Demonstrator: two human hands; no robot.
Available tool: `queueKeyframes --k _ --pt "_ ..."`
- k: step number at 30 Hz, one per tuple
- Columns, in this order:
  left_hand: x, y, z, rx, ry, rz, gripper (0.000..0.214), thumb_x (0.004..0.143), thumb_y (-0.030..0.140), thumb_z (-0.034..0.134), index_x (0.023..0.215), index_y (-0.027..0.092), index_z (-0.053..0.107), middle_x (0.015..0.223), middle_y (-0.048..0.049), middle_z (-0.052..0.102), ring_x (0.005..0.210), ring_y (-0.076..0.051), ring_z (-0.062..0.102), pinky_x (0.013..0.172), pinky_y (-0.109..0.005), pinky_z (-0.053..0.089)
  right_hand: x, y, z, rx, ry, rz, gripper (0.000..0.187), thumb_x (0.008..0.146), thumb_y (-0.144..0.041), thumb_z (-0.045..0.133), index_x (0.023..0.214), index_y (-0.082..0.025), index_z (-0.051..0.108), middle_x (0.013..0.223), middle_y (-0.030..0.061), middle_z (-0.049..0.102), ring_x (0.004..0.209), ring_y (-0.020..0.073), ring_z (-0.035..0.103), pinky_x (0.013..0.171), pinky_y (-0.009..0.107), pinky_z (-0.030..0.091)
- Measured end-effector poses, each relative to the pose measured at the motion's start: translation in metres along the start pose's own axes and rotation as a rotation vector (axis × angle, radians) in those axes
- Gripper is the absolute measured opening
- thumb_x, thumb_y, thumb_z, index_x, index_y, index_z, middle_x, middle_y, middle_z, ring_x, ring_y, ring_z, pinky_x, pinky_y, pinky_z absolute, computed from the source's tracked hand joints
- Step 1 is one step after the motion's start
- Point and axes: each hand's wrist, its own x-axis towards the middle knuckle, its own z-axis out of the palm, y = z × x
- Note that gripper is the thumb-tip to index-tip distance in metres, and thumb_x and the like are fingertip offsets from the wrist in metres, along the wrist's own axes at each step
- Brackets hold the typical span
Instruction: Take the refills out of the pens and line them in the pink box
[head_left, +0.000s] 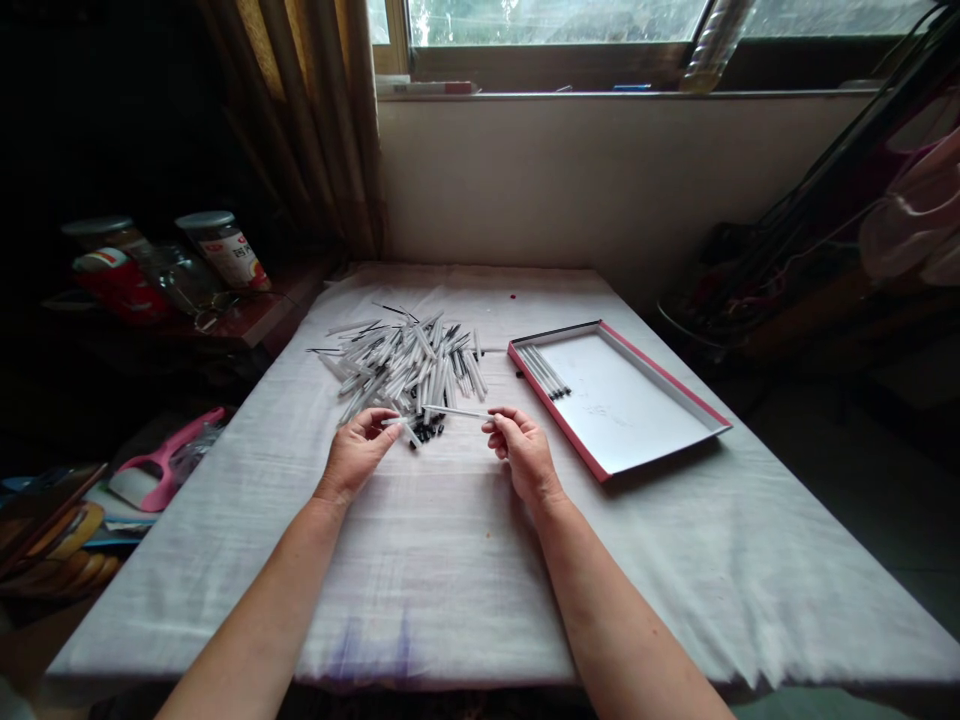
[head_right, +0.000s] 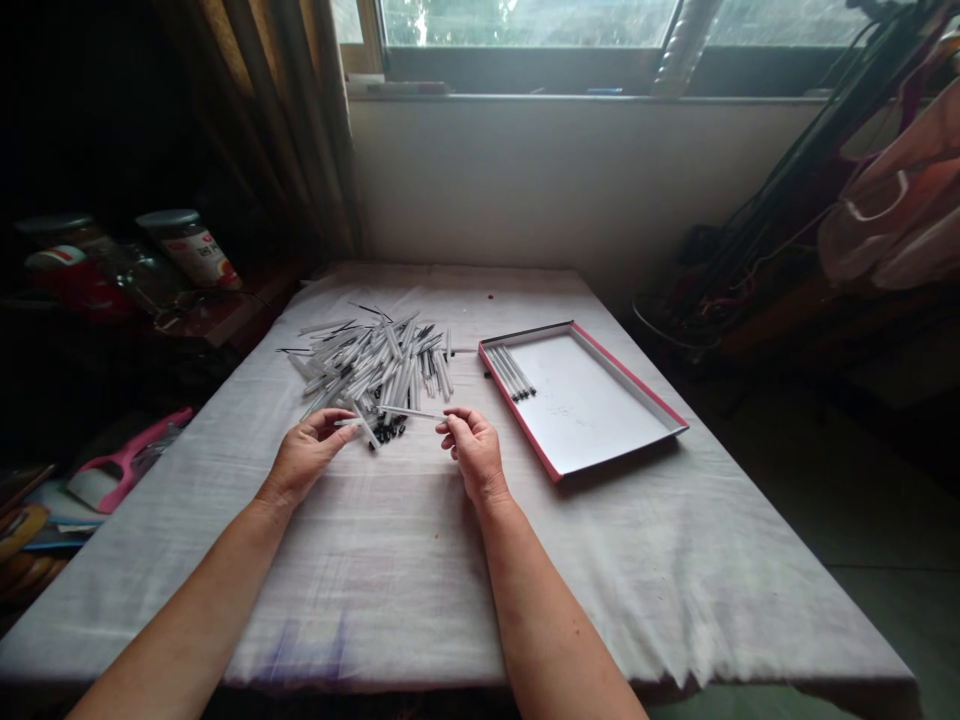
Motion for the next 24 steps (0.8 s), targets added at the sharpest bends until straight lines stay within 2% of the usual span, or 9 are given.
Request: queueKeyframes --k 3,5,8,10,13,16,18,21,24 --pt "0.000 0.006 0.001 -0.221 -0.007 -0.146 0.044 0.058 0.046 0.079 0.085 0.016 0.063 0.070 0.0000 0.064 0.059 -0.011 0.058 0.042 -0.016 0.034 0.002 0.002 -0.002 0.018 0.022 -0.008 0.029 0.058 -0.036 0.072 0.079 -0.017 0.063 0.059 -0.0012 0.065 0.044 0.0072 0.048 0.038 0.017 0.026" --pt "-0.001 0.010 0.002 -0.318 -0.029 -0.194 0.045 0.056 0.046 0.080 0.084 0.017 0.058 0.083 -0.0025 0.067 0.063 -0.013 0.063 0.037 -0.014 0.029 0.003 0.002 -0.003 0.033 0.040 -0.007 0.030 0.057 -0.037 0.073 0.078 -0.017 0.063 0.058 -0.0018 0.064 0.043 0.0070 0.047 0.038 0.017 0.025" --pt "-0.001 0.013 0.003 -0.417 -0.077 -0.224 0.047 0.057 0.044 0.079 0.083 0.018 0.051 0.109 -0.0074 0.067 0.067 -0.014 0.067 0.035 -0.012 0.029 0.003 0.002 -0.003 0.047 0.060 0.001 0.033 0.056 -0.038 0.074 0.078 -0.017 0.062 0.056 -0.0024 0.063 0.043 0.0068 0.047 0.037 0.017 0.025" --pt "-0.001 0.012 0.004 -0.441 -0.096 -0.249 0.049 0.055 0.042 0.080 0.083 0.018 0.047 0.107 -0.0075 0.068 0.058 -0.010 0.064 0.033 -0.012 0.029 0.004 0.002 -0.003 0.051 0.064 0.010 0.034 0.056 -0.040 0.075 0.078 -0.017 0.061 0.056 -0.0026 0.063 0.042 0.0069 0.047 0.037 0.017 0.025" --pt "0.001 0.009 0.005 -0.413 -0.100 -0.250 0.052 0.055 0.045 0.081 0.085 0.019 0.048 0.094 -0.0049 0.070 0.045 -0.006 0.055 0.032 -0.013 0.027 0.004 0.000 -0.002 0.059 0.071 0.014 0.036 0.056 -0.042 0.075 0.077 -0.018 0.059 0.056 -0.0024 0.063 0.042 0.0071 0.047 0.037 0.017 0.025" --pt "0.001 0.006 0.007 -0.298 -0.105 -0.174 0.050 0.060 0.053 0.077 0.087 0.016 0.056 0.077 -0.0015 0.067 0.042 -0.005 0.048 0.032 -0.016 0.027 0.004 -0.002 -0.002 0.067 0.087 -0.007 0.038 0.057 -0.046 0.073 0.077 -0.019 0.057 0.055 -0.0031 0.062 0.041 0.0068 0.046 0.037 0.017 0.025" --pt "0.000 0.004 0.009 -0.190 -0.117 -0.079 0.048 0.066 0.057 0.071 0.086 0.014 0.063 0.068 0.0004 0.062 0.043 -0.006 0.046 0.036 -0.018 0.032 0.003 -0.003 -0.002 0.063 0.093 -0.038 0.038 0.059 -0.049 0.072 0.077 -0.019 0.057 0.054 -0.0037 0.061 0.040 0.0064 0.045 0.036 0.017 0.026" --pt "-0.002 0.001 0.013 -0.037 -0.165 0.081 0.043 0.075 0.056 0.064 0.088 0.015 0.070 0.072 -0.0014 0.061 0.048 -0.008 0.047 0.046 -0.021 0.041 0.001 -0.004 -0.002 0.039 0.082 -0.088 0.037 0.061 -0.049 0.071 0.076 -0.019 0.057 0.054 -0.0037 0.061 0.039 0.0065 0.045 0.037 0.018 0.027" --pt "-0.005 -0.005 0.017 0.080 -0.214 0.199 0.035 0.081 0.047 0.060 0.094 0.016 0.072 0.082 -0.0036 0.061 0.058 -0.010 0.052 0.054 -0.023 0.045 -0.001 -0.005 -0.001 -0.001 0.061 -0.115 0.034 0.064 -0.048 0.070 0.076 -0.019 0.057 0.054 -0.0032 0.061 0.040 0.0071 0.046 0.037 0.019 0.029"
